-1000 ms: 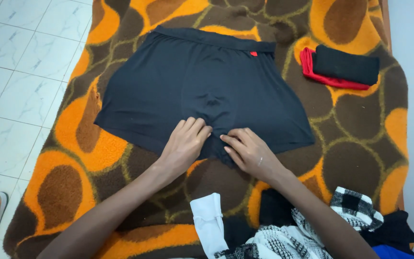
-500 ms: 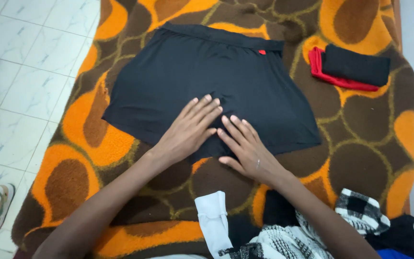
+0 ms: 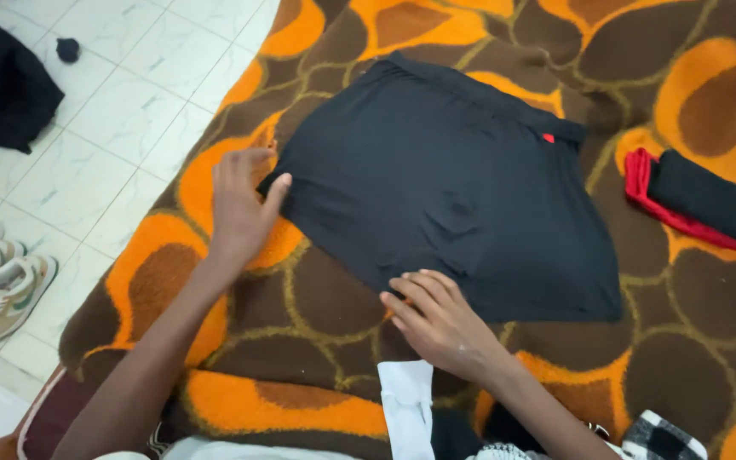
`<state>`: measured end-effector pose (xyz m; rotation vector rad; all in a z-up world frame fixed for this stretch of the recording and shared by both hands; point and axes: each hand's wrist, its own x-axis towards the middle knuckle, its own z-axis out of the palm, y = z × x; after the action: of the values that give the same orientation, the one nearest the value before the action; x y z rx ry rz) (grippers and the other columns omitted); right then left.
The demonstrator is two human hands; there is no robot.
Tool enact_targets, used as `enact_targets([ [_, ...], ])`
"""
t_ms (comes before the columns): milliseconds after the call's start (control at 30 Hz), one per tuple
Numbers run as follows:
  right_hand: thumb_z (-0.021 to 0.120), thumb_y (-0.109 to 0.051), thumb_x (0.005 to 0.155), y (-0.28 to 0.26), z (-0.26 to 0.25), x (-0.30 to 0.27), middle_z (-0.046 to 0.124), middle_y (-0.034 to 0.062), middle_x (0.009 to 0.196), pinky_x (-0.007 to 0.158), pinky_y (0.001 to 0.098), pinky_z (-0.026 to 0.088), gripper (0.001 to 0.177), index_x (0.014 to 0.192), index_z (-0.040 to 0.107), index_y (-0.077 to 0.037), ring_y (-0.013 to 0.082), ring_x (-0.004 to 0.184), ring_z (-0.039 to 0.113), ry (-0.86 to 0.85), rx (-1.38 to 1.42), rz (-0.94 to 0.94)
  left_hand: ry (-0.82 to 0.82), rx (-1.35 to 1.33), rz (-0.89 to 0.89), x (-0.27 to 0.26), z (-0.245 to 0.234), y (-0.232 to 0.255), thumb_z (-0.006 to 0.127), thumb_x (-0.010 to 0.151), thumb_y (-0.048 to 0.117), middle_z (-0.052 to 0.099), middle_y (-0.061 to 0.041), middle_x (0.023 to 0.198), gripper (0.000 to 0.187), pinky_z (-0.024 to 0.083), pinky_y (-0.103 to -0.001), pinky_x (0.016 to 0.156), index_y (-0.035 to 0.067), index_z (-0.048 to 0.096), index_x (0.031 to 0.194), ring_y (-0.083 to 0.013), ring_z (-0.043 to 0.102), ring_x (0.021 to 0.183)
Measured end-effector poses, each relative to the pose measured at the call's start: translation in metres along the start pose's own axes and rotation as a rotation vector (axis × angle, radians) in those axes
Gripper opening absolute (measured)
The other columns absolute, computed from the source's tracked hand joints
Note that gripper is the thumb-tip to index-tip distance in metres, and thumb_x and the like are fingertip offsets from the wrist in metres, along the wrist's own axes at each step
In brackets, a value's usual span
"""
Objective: Fold a pair of black shorts on a bed.
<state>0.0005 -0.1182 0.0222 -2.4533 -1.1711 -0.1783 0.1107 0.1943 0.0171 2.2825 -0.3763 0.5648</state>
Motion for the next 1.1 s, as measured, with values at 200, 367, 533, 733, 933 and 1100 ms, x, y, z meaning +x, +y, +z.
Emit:
enact_targets([
  [200,0.072,-0.019,0.094,-0.016,0.011,0.094,0.061,0.0225,0.137,0.114,0.0485,0.041,0.043,0.128,0.065,0.008,0.0366,0.132,0.053,0.074,0.013,-0.035,-0.245,-0.370,-0.669,-0.004,0.006,-0.068,0.078,0.091,0.024,0.066,-0.006,0.095,0.035,0.049,-0.030,0.072,0.002,0.066,0.115,-0.0141,0.058,0.079],
  [367,0.072,-0.027,0.093,-0.021,0.044,0.167,0.055,0.0276,0.139,0.113,0.0494,0.041,0.058,0.132,0.057,0.014,0.0410,0.132,0.050,0.146,-0.071,0.066,-0.342,-0.661,-0.783,0.001,-0.008,-0.075,0.075,0.094,0.023,0.069,-0.003,0.094,0.027,0.050,-0.026,0.073,0.002,0.071,0.109,-0.0099,0.061,0.081],
  [533,0.071,-0.027,0.089,-0.024,0.079,0.208,0.051,0.0244,0.130,0.089,0.0447,0.046,0.074,0.145,0.045,0.013,0.0351,0.105,0.053,0.165,-0.093,0.322,-0.406,-0.840,-0.905,0.012,-0.010,-0.083,0.065,0.097,0.024,0.068,0.001,0.097,0.023,0.053,-0.028,0.079,0.006,0.066,0.112,-0.0102,0.066,0.086],
  [733,0.067,-0.009,0.094,-0.011,0.091,0.206,0.053,0.0196,0.110,0.078,0.0378,0.050,0.056,0.142,0.049,0.014,0.0293,0.091,0.053,0.279,-0.117,0.396,-0.471,-0.722,-0.834,0.072,-0.009,-0.079,0.059,0.098,0.029,0.073,-0.004,0.093,0.025,0.059,-0.029,0.080,0.007,0.059,0.111,-0.0132,0.071,0.084],
  [933,0.063,-0.001,0.097,-0.005,0.091,0.198,0.057,0.0171,0.103,0.078,0.0369,0.054,0.035,0.130,0.063,0.010,0.0284,0.090,0.059,0.376,0.021,0.339,-0.537,-0.205,-0.338,0.159,0.064,-0.099,0.062,0.103,0.048,0.069,-0.006,0.091,0.049,0.053,-0.033,0.071,0.000,0.065,0.115,-0.0153,0.065,0.079],
  [1100,0.058,-0.009,0.105,-0.012,0.056,0.187,0.057,0.0149,0.106,0.082,0.0398,0.053,0.022,0.122,0.066,0.003,0.0291,0.095,0.060,0.502,0.334,0.412,-0.760,-0.049,-0.316,0.216,0.138,-0.079,0.059,0.105,0.057,0.068,-0.021,0.095,0.062,0.051,-0.046,0.075,-0.004,0.069,0.114,-0.0317,0.064,0.087],
])
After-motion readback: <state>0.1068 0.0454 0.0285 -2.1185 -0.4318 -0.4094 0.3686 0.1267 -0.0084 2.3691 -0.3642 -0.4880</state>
